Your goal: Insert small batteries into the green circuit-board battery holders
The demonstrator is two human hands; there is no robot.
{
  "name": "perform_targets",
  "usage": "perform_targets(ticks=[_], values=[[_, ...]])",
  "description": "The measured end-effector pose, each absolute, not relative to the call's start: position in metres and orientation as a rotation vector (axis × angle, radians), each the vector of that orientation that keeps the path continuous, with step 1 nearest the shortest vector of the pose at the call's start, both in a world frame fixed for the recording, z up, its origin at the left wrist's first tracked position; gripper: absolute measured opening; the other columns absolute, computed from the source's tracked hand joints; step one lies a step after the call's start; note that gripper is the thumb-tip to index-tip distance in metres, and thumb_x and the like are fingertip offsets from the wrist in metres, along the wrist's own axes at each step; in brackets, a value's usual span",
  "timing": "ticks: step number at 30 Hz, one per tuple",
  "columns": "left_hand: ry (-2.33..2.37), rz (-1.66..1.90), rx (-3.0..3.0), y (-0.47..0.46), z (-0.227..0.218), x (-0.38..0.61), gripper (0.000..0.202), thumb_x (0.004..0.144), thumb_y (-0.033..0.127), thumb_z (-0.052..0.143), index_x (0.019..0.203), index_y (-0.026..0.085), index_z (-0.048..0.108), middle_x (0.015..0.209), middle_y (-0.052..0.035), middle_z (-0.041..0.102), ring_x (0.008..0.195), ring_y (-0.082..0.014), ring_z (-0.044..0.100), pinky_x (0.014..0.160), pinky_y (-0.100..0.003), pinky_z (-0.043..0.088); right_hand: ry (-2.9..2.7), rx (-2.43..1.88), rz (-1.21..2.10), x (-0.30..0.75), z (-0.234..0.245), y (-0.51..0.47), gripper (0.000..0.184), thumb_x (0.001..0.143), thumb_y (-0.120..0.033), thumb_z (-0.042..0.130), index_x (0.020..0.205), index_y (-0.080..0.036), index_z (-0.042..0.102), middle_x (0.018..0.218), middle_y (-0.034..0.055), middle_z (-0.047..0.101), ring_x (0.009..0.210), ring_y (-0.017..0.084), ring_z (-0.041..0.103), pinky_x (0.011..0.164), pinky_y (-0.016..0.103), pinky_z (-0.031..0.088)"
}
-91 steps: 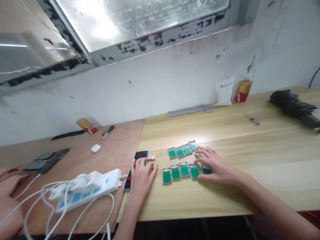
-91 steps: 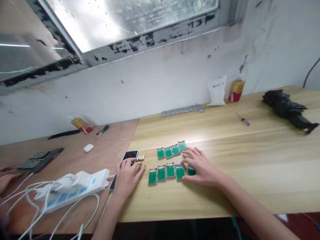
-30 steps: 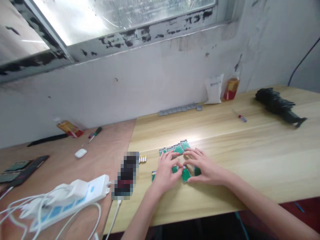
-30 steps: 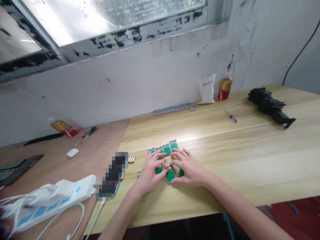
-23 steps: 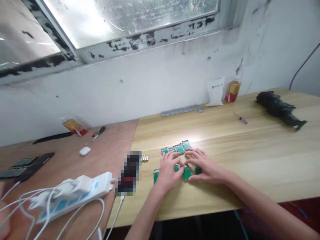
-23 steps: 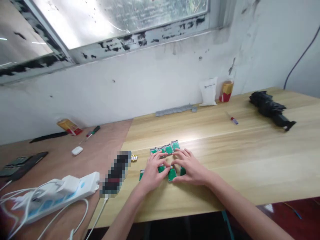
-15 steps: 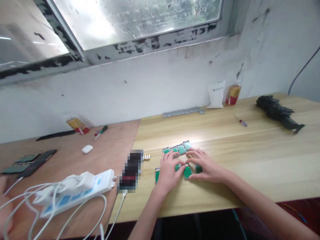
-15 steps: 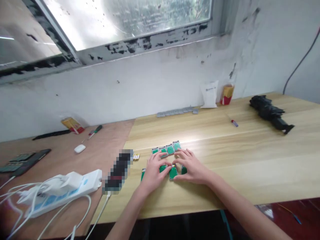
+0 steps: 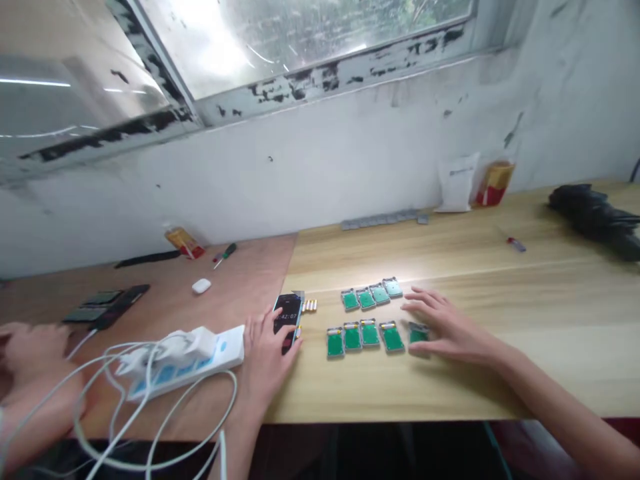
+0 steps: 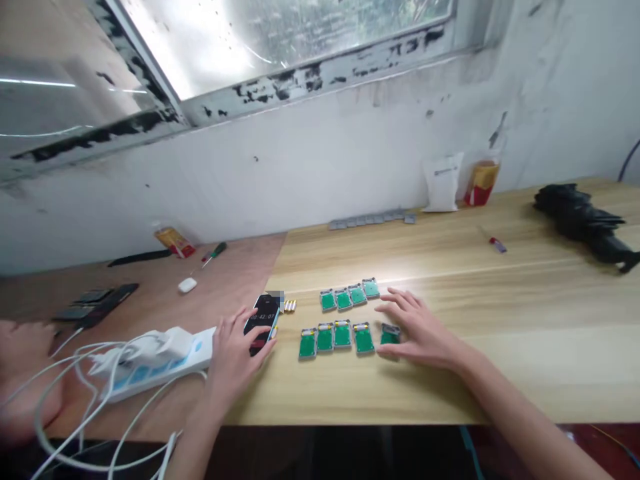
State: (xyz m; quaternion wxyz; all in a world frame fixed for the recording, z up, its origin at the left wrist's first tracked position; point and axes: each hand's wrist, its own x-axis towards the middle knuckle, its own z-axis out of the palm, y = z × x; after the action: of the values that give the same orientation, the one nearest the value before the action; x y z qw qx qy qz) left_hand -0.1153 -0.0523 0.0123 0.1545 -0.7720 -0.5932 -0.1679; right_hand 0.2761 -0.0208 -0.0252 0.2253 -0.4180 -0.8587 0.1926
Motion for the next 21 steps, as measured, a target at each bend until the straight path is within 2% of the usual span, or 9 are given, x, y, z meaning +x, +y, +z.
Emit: perform_targets(ticks=[4,9,14,17,21], values=[[-1.697,-0.509,-2.264,-0.048,0.006,-0.109,0.013,0.080,0.033,0.067,0.089,0.025,0.071,0.128,-0.0112,0.057,0.131,-0.0359,0.041,0.110,-0.066,0.025,-2.384,-1.183,0.531,0.280,-0.029,-0.026,0.063,0.079,-0.062,0.064,0.131,-0.027,0.054,0.143,0.0116,0.045,0.142,0.035,0.025,0.113,0.058,0.025],[-1.612,-0.583,-2.439,-0.040,0.007,-0.068,0.017,0.087,0.034,0.060,0.098,0.025,0.070,0.129,-0.0093,0.057,0.133,-0.0314,0.040,0.113,-0.060,0.025,-2.385,-1.155,0.493,0.268,-0.024,-0.026,0.055,0.082,-0.060,0.060,0.126,-0.026,0.056,0.141,0.0118,0.048,0.140,0.032,0.029,0.114,0.056,0.024],[-1.502,-0.624,-2.675,-0.030,0.012,-0.005,0.014,0.088,0.030,0.060,0.098,0.026,0.070,0.130,-0.0071,0.056,0.134,-0.0281,0.039,0.115,-0.057,0.023,-2.390,-1.133,0.412,0.254,-0.022,-0.022,0.060,0.078,-0.064,0.063,0.123,-0.025,0.057,0.139,0.0128,0.049,0.138,0.032,0.034,0.115,0.058,0.019],[-1.399,-0.600,-2.792,-0.020,0.012,0.023,0.014,0.087,0.032,0.063,0.097,0.026,0.071,0.130,-0.0068,0.057,0.135,-0.0277,0.037,0.116,-0.056,0.020,-2.396,-1.130,0.358,0.247,-0.026,-0.021,0.057,0.077,-0.065,0.064,0.118,-0.025,0.060,0.137,0.0128,0.051,0.136,0.031,0.036,0.115,0.057,0.018],[-1.321,-0.464,-2.883,-0.009,0.008,0.037,0.012,0.089,0.030,0.062,0.090,0.027,0.073,0.125,-0.0042,0.062,0.129,-0.0266,0.043,0.116,-0.058,0.018,-2.387,-1.148,0.340,0.243,-0.029,-0.020,0.053,0.079,-0.062,0.064,0.116,-0.025,0.060,0.138,0.0118,0.051,0.137,0.030,0.036,0.115,0.056,0.019]])
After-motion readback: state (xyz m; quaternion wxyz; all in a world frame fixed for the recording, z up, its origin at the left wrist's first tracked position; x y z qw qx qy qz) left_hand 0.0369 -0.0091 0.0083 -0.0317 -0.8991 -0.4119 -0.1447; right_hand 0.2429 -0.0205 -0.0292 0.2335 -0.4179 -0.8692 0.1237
